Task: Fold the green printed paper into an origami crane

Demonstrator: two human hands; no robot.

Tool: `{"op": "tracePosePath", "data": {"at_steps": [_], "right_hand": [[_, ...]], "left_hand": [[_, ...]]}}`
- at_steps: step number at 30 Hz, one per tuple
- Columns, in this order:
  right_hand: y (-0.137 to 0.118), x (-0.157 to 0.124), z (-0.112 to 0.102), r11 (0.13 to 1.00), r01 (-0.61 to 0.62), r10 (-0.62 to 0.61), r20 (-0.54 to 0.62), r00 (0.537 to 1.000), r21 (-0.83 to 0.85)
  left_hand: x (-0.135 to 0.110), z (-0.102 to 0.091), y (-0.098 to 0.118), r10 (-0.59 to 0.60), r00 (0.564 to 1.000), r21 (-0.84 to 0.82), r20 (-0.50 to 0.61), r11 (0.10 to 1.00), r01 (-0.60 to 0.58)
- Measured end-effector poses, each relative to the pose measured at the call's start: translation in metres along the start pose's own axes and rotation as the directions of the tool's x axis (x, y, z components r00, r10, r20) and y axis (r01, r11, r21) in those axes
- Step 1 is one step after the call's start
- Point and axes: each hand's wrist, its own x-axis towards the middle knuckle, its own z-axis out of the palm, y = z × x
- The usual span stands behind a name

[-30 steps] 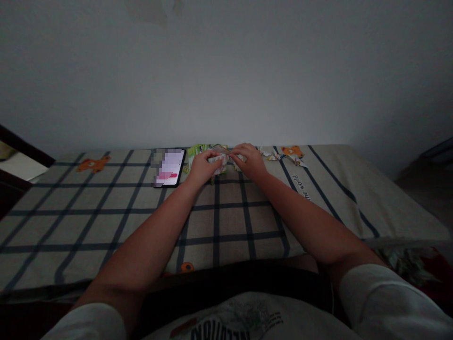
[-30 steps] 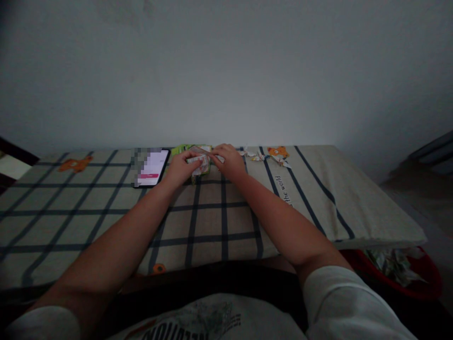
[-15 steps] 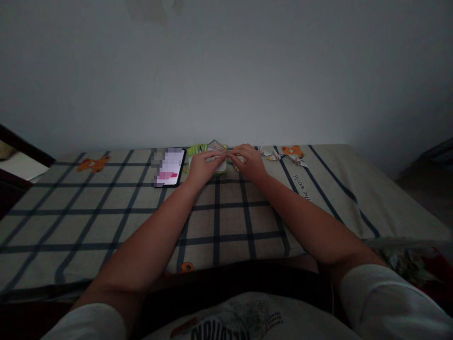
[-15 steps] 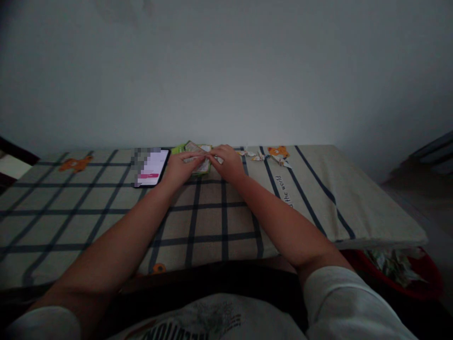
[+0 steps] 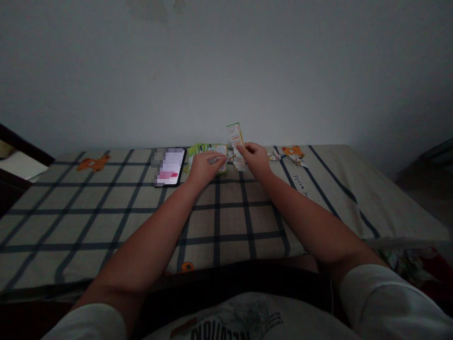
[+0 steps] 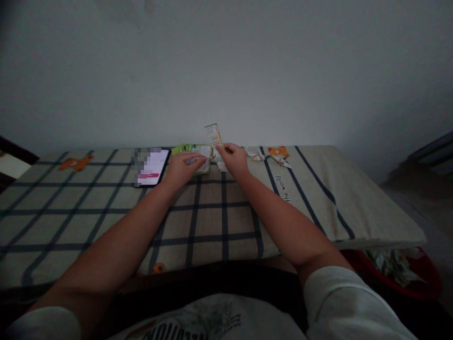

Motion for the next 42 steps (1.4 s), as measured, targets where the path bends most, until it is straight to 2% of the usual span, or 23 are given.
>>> {"op": "tracePosePath", "data": {"at_steps": [5,9,12,14,18,21,25,27,30,32,34,36,38,42], "right_hand": [[0.007,0.005,0.000,0.991,-0.103,0.104,0.001,0.995,0.080],[0.009,0.009,-0.004,0.979,-0.183,0.193,-0.120,0.974,0.090],[0.010,0.010,-0.010,0.975,-0.215,0.207,-0.132,0.969,-0.050],[0.010,0.009,-0.013,0.957,-0.188,0.176,-0.073,0.982,-0.222],[0.005,0.003,-0.014,0.833,-0.150,0.202,0.040,0.979,-0.532],[0.000,0.000,-0.011,0.709,-0.101,0.250,0.114,0.962,-0.698],[-0.002,-0.002,-0.008,0.549,0.022,0.254,0.191,0.948,-0.836],[-0.001,-0.004,-0.008,0.527,0.061,0.224,0.208,0.952,-0.848],[-0.002,-0.005,-0.008,0.593,0.177,0.030,0.241,0.970,-0.786],[-0.005,-0.006,-0.007,0.684,0.272,-0.132,0.252,0.959,-0.677],[-0.007,-0.007,-0.003,0.803,0.288,-0.195,0.226,0.954,-0.522],[-0.007,-0.007,0.002,0.914,0.221,-0.154,0.214,0.965,-0.339],[-0.005,-0.008,0.005,0.978,0.113,-0.072,0.226,0.972,-0.173],[-0.002,-0.007,0.006,0.998,-0.058,0.047,0.297,0.954,0.029]], "left_hand": [[0.000,0.000,-0.002,-0.018,1.000,0.000,-0.011,1.000,0.018],[0.001,-0.002,-0.001,-0.056,0.998,-0.022,-0.029,0.998,0.056],[0.003,-0.002,-0.001,-0.169,0.979,-0.066,-0.115,0.984,0.163],[0.004,-0.002,-0.002,-0.244,0.954,-0.113,-0.175,0.967,0.227],[0.006,-0.001,-0.003,-0.312,0.922,-0.189,-0.231,0.943,0.272],[0.006,0.000,-0.002,-0.331,0.919,-0.228,-0.215,0.932,0.282],[0.005,0.002,0.000,-0.393,0.902,-0.289,-0.177,0.897,0.335],[0.005,0.004,-0.001,-0.427,0.891,-0.353,-0.155,0.866,0.354],[0.006,0.005,-0.004,-0.444,0.885,-0.427,-0.145,0.834,0.349],[0.007,0.006,-0.006,-0.431,0.889,-0.431,-0.155,0.839,0.332],[0.007,0.007,-0.007,-0.413,0.899,-0.424,-0.144,0.847,0.321],[0.006,0.009,-0.006,-0.400,0.912,-0.436,-0.096,0.840,0.322],[0.005,0.010,-0.006,-0.384,0.923,-0.464,-0.033,0.823,0.326],[0.003,0.012,-0.008,-0.328,0.944,-0.482,0.039,0.821,0.305]]}}
